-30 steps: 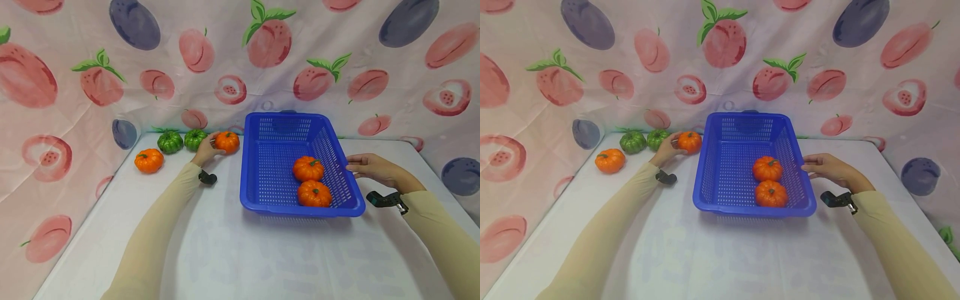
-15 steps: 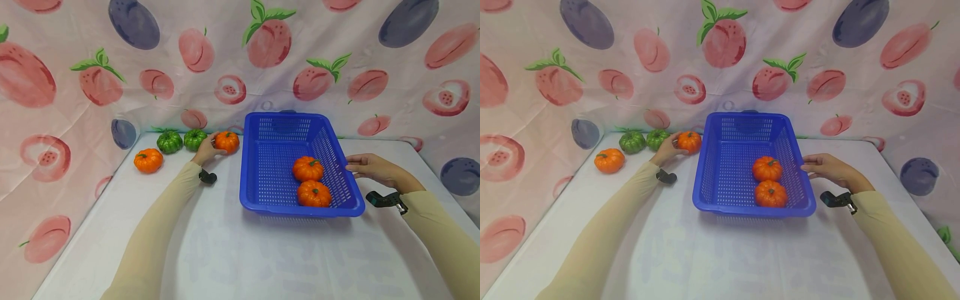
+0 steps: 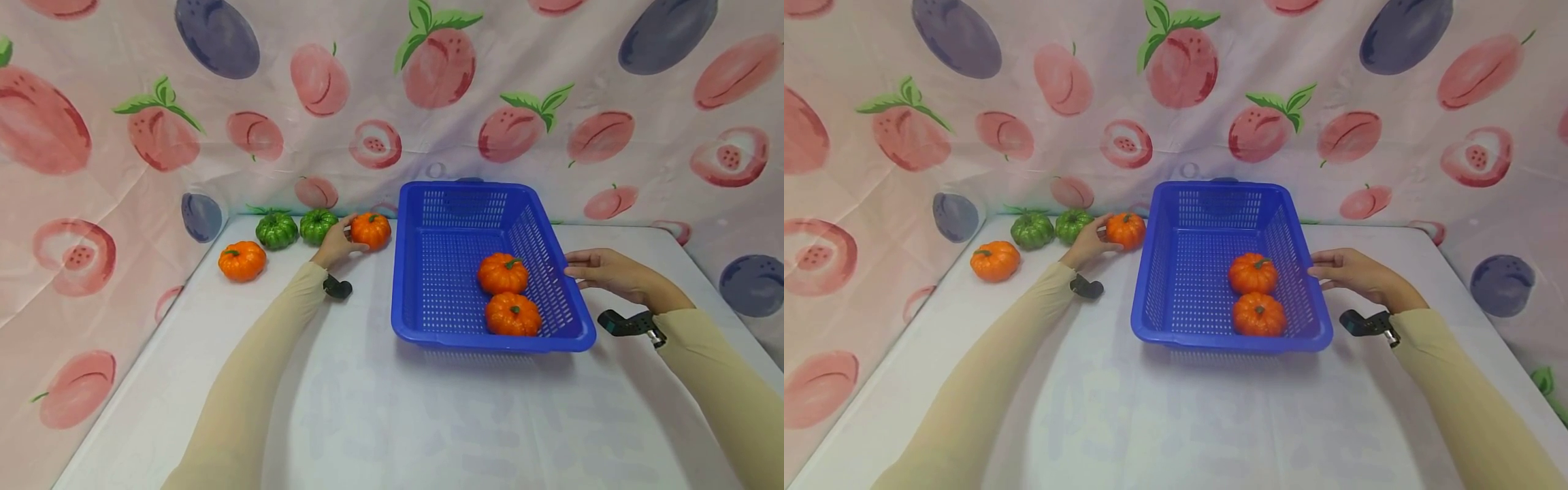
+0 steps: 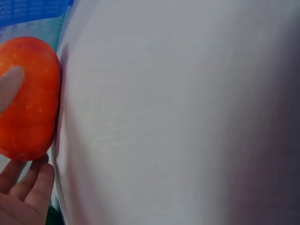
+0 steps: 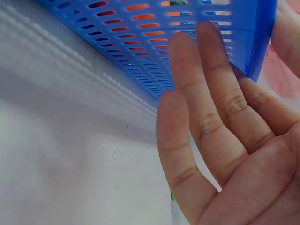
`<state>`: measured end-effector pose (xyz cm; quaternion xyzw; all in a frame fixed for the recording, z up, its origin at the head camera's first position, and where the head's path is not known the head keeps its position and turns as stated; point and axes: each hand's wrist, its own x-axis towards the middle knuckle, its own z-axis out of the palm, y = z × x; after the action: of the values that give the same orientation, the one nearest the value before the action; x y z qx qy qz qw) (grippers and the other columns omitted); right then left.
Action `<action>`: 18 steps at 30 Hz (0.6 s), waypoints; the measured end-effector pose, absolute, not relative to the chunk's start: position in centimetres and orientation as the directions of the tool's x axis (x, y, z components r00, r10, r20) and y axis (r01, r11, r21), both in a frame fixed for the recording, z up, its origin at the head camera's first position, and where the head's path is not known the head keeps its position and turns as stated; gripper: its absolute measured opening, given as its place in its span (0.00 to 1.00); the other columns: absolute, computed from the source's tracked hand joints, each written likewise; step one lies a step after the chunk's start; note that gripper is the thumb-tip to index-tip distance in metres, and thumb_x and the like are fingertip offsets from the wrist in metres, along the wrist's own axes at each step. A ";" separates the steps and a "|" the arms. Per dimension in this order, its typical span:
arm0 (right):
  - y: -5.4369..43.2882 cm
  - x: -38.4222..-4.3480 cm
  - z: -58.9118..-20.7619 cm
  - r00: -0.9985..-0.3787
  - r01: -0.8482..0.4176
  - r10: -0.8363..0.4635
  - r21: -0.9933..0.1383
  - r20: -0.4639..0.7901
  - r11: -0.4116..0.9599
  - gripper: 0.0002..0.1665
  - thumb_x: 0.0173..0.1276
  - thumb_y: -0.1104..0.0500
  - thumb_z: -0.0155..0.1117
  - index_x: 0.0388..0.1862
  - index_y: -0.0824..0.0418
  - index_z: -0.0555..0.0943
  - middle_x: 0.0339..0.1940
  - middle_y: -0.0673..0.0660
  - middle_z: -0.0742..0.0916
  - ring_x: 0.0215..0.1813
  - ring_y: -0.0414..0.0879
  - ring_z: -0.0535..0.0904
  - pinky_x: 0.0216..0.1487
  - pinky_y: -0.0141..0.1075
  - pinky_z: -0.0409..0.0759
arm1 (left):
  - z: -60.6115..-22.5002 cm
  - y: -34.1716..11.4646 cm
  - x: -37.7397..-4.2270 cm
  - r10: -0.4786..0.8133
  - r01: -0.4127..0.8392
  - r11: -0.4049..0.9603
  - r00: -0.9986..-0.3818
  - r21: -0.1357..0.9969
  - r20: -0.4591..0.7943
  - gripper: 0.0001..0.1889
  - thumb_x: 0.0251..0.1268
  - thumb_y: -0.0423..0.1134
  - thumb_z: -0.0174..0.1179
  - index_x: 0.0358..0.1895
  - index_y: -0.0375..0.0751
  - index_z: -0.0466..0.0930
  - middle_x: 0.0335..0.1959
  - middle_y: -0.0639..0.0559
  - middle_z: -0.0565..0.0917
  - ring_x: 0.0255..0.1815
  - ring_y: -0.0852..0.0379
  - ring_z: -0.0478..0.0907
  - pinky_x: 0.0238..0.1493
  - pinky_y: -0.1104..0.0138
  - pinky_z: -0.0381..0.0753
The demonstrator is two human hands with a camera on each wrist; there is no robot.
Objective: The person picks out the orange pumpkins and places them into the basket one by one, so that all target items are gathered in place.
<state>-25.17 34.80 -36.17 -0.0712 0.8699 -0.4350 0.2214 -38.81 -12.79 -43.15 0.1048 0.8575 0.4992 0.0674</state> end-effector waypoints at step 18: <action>34.8 -25.1 -36.1 -0.891 0.075 -0.318 -0.795 -0.324 0.602 0.34 0.73 0.54 0.51 0.68 0.76 0.59 0.44 0.37 0.85 0.44 0.31 0.81 0.53 0.36 0.82 | -43.1 -12.9 -39.3 0.321 0.157 0.502 -0.947 0.850 -0.015 0.45 0.54 0.27 0.65 0.74 0.37 0.48 0.74 0.39 0.57 0.73 0.44 0.57 0.75 0.56 0.56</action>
<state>-25.07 34.78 -36.14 -0.0700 0.8669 -0.4405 0.2227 -39.32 -12.94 -43.14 0.1386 0.8624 0.4793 0.0856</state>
